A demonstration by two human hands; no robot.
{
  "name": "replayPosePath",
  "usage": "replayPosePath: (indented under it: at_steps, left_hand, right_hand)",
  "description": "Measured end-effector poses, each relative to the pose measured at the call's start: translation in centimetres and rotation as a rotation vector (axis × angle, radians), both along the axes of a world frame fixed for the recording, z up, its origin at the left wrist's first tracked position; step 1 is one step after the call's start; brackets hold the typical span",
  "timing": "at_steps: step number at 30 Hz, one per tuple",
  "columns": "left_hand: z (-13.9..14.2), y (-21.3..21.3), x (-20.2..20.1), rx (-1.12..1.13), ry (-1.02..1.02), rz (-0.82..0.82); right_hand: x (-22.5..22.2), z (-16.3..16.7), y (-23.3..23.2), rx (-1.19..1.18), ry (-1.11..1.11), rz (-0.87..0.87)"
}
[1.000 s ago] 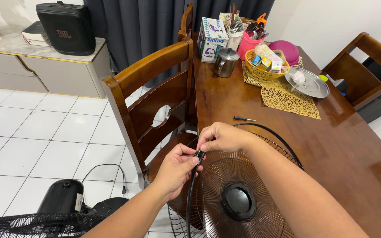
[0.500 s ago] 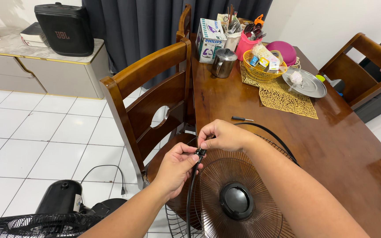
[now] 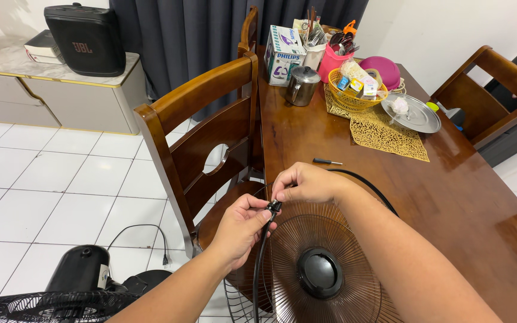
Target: The person services a standing electric fan at a dining table. They hold the fan head, align the round wire front guard over the blades, press the guard's edge clips closed around the rim, and finally pick up a screwdriver to tighten a fastener on the guard.
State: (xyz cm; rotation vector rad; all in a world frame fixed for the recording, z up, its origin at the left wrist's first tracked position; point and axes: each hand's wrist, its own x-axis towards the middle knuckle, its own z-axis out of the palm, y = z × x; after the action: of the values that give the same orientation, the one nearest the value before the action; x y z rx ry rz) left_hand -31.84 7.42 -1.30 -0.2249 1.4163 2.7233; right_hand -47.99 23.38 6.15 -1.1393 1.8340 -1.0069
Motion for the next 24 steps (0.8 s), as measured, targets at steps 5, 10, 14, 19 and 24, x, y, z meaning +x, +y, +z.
replayPosePath:
  at_steps: [5, 10, 14, 19, 24]
  left_hand:
    - [-0.1, -0.1, 0.0, 0.005, 0.002, 0.004]
    - [-0.1, 0.0, -0.1, 0.015, 0.006, 0.009]
    - [-0.1, 0.1, -0.1, -0.008, -0.027, 0.016]
    - [-0.1, 0.3, 0.1, 0.006, -0.018, 0.008]
    - [-0.1, 0.3, 0.0, -0.006, -0.028, 0.008]
  right_hand:
    - [0.4, 0.3, -0.1, 0.059, 0.167, -0.021]
    - [0.8, 0.3, 0.0, -0.007, 0.064, 0.001]
    - [0.8, -0.2, 0.1, 0.006, 0.03, 0.016]
    - [0.6, -0.5, 0.3, -0.013, 0.075, 0.025]
    - [0.5, -0.8, 0.3, -0.026, 0.042, 0.042]
